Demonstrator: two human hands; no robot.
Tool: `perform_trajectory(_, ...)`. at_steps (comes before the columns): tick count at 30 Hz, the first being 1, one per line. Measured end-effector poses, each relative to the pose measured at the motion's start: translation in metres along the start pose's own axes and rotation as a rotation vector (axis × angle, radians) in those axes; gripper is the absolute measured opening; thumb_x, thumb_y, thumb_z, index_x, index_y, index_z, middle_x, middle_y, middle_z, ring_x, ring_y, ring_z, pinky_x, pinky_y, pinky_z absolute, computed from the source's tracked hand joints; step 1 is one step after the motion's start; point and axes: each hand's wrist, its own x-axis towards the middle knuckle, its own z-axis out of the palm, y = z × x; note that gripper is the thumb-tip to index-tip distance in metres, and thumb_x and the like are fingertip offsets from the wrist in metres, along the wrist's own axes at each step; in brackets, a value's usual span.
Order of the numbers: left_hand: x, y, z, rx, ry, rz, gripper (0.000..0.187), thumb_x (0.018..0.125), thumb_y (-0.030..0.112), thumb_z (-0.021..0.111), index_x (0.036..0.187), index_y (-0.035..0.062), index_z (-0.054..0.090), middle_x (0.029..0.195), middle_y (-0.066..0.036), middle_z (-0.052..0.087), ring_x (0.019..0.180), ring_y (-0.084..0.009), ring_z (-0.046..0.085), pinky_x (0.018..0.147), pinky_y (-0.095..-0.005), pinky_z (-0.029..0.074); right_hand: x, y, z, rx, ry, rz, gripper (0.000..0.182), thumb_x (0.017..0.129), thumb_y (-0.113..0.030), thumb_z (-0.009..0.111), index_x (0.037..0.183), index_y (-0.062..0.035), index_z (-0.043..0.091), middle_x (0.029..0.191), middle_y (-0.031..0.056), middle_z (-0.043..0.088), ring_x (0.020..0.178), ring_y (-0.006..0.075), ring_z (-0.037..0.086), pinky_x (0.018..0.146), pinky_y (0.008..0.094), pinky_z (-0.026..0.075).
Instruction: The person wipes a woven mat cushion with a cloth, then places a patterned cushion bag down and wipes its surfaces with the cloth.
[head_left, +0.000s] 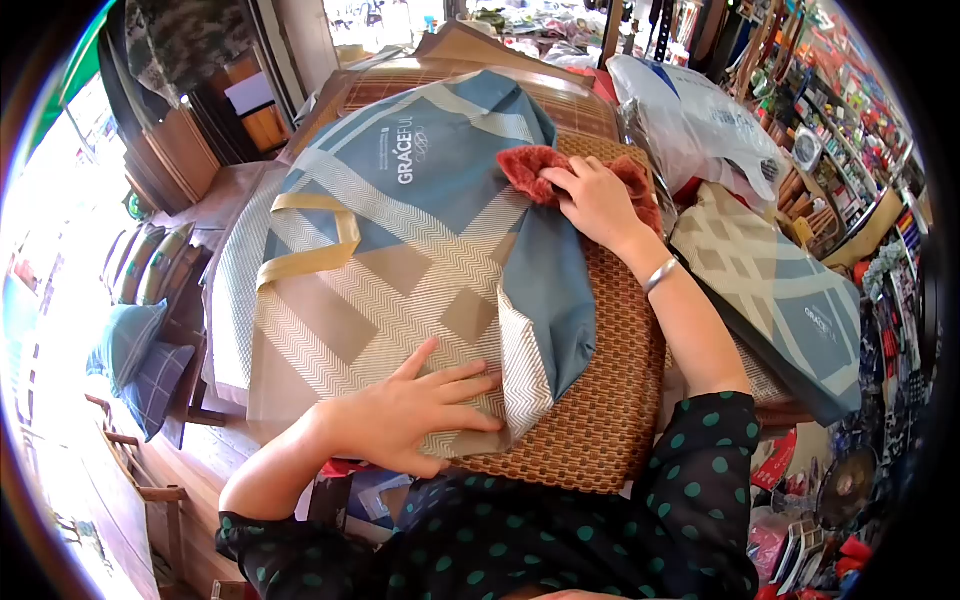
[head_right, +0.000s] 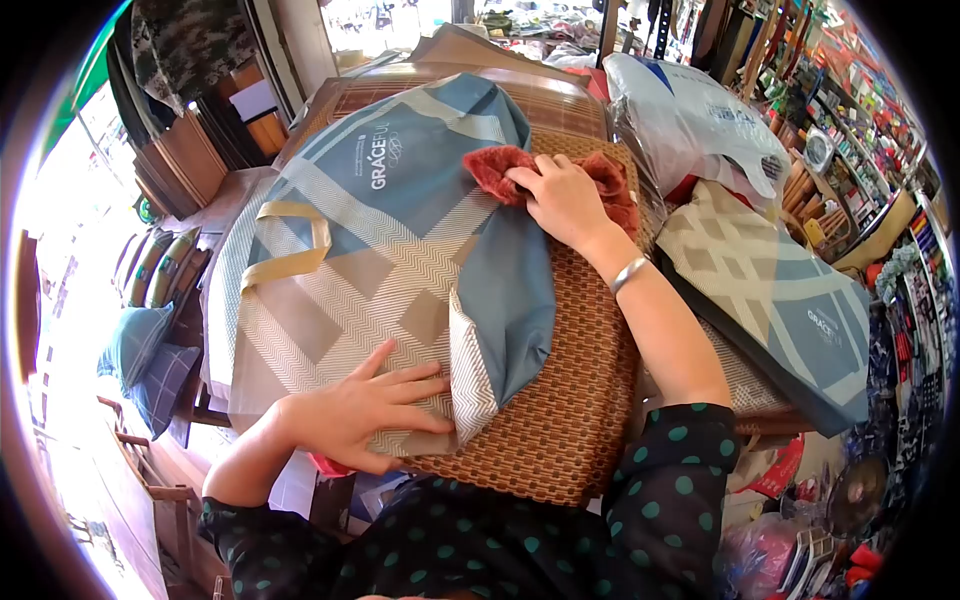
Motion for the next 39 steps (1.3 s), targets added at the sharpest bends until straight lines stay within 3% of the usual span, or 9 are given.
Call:
perform_trajectory(5, 0.0, -0.003, -0.003, -0.08, 0.031, -0.015, 0.069, 0.083, 0.043, 0.07, 0.143, 0.0162, 0.049, 0.155, -0.018, 0.037, 0.151, -0.0338, 0.023, 0.117, -0.0709, 0.002, -0.016, -0.066, -0.053, 0.676, -0.551, -0.211, 0.037, 0.075, -0.006, 0.067, 0.11, -0.0153, 0.071, 0.092, 0.0112, 0.063, 0.095, 0.0321, 0.062, 0.083, 0.0419, 0.052)
perform_trajectory(13, 0.026, 0.023, -0.017, -0.088, 0.165, -0.194, 0.092, 0.08, 0.044, 0.075, 0.154, 0.0135, 0.028, 0.154, -0.017, 0.037, 0.144, -0.0335, 0.037, 0.12, -0.0629, 0.014, -0.013, 0.001, -0.013, 0.157, -0.166, 0.073, 0.036, 0.078, -0.01, 0.064, 0.113, -0.0155, 0.07, 0.101, 0.0114, 0.065, 0.103, 0.0318, 0.062, 0.087, 0.0419, 0.053)
perform_trajectory(18, 0.044, 0.031, 0.002, 0.266, 0.221, -0.054, 0.099, 0.078, 0.027, 0.071, 0.16, 0.0094, 0.016, 0.155, -0.025, 0.032, 0.144, -0.0371, 0.036, 0.118, -0.0601, 0.024, 0.009, -0.013, -0.057, 0.467, 0.034, 0.146, 0.03, 0.082, -0.003, 0.069, 0.111, -0.0049, 0.071, 0.103, 0.0129, 0.066, 0.089, 0.0274, 0.066, 0.074, 0.0339, 0.053)
perform_trajectory(21, 0.053, 0.038, 0.002, 0.33, 0.249, 0.035, 0.09, 0.083, 0.025, 0.063, 0.159, 0.0078, 0.018, 0.159, -0.025, 0.027, 0.147, -0.0361, 0.032, 0.119, -0.0566, 0.025, 0.012, -0.049, -0.098, 0.706, -0.018, 0.003, 0.031, 0.078, -0.002, 0.068, 0.107, -0.0082, 0.072, 0.097, 0.0095, 0.065, 0.088, 0.0278, 0.065, 0.079, 0.0364, 0.052)
perform_trajectory(23, 0.06, 0.029, 0.014, 0.249, 0.222, 0.027, 0.086, 0.084, 0.023, 0.061, 0.158, 0.0058, 0.02, 0.16, -0.024, 0.027, 0.148, -0.0357, 0.031, 0.119, -0.0543, 0.025, 0.001, -0.075, -0.091, 0.555, -0.426, -0.479, 0.034, 0.072, 0.0, 0.065, 0.103, -0.0103, 0.073, 0.094, 0.0094, 0.065, 0.087, 0.0262, 0.063, 0.083, 0.0381, 0.05)
perform_trajectory(25, 0.062, 0.024, 0.02, 0.176, 0.2, 0.011, 0.083, 0.085, 0.022, 0.058, 0.157, 0.0039, 0.022, 0.16, -0.024, 0.028, 0.148, -0.0354, 0.031, 0.12, -0.0521, 0.025, -0.02, -0.077, -0.065, 0.418, -0.574, -0.358, 0.023, 0.072, -0.002, 0.061, 0.09, -0.012, 0.071, 0.088, 0.0087, 0.061, 0.091, 0.0291, 0.062, 0.084, 0.0418, 0.048)
perform_trajectory(32, 0.054, 0.025, 0.025, 0.351, 0.308, 0.02, 0.076, 0.09, 0.024, 0.056, 0.157, 0.0044, 0.025, 0.158, -0.021, 0.033, 0.148, -0.0319, 0.033, 0.119, -0.0514, 0.027, -0.003, -0.002, -0.028, -0.015, -0.306, 0.017, 0.033, 0.079, -0.002, 0.057, 0.106, -0.0134, 0.072, 0.099, 0.0116, 0.068, 0.1, 0.031, 0.063, 0.089, 0.0441, 0.052)
perform_trajectory(36, 0.052, 0.019, 0.02, 0.287, 0.212, 0.0, 0.078, 0.089, 0.025, 0.059, 0.157, 0.008, 0.025, 0.159, -0.02, 0.032, 0.148, -0.0322, 0.032, 0.119, -0.0515, 0.027, -0.012, -0.08, -0.074, 0.656, -0.751, -0.244, 0.027, 0.074, -0.007, 0.064, 0.099, -0.0114, 0.075, 0.092, 0.0113, 0.068, 0.093, 0.0294, 0.065, 0.087, 0.0397, 0.05)
perform_trajectory(39, 0.055, 0.019, 0.022, 0.303, 0.191, 0.014, 0.077, 0.089, 0.026, 0.059, 0.157, 0.0083, 0.026, 0.157, -0.02, 0.036, 0.146, -0.0326, 0.035, 0.119, -0.0517, 0.029, -0.008, -0.067, -0.055, 0.564, -0.648, -0.063, 0.028, 0.072, -0.006, 0.063, 0.098, -0.0087, 0.075, 0.095, 0.0128, 0.068, 0.094, 0.0304, 0.064, 0.088, 0.0393, 0.05)
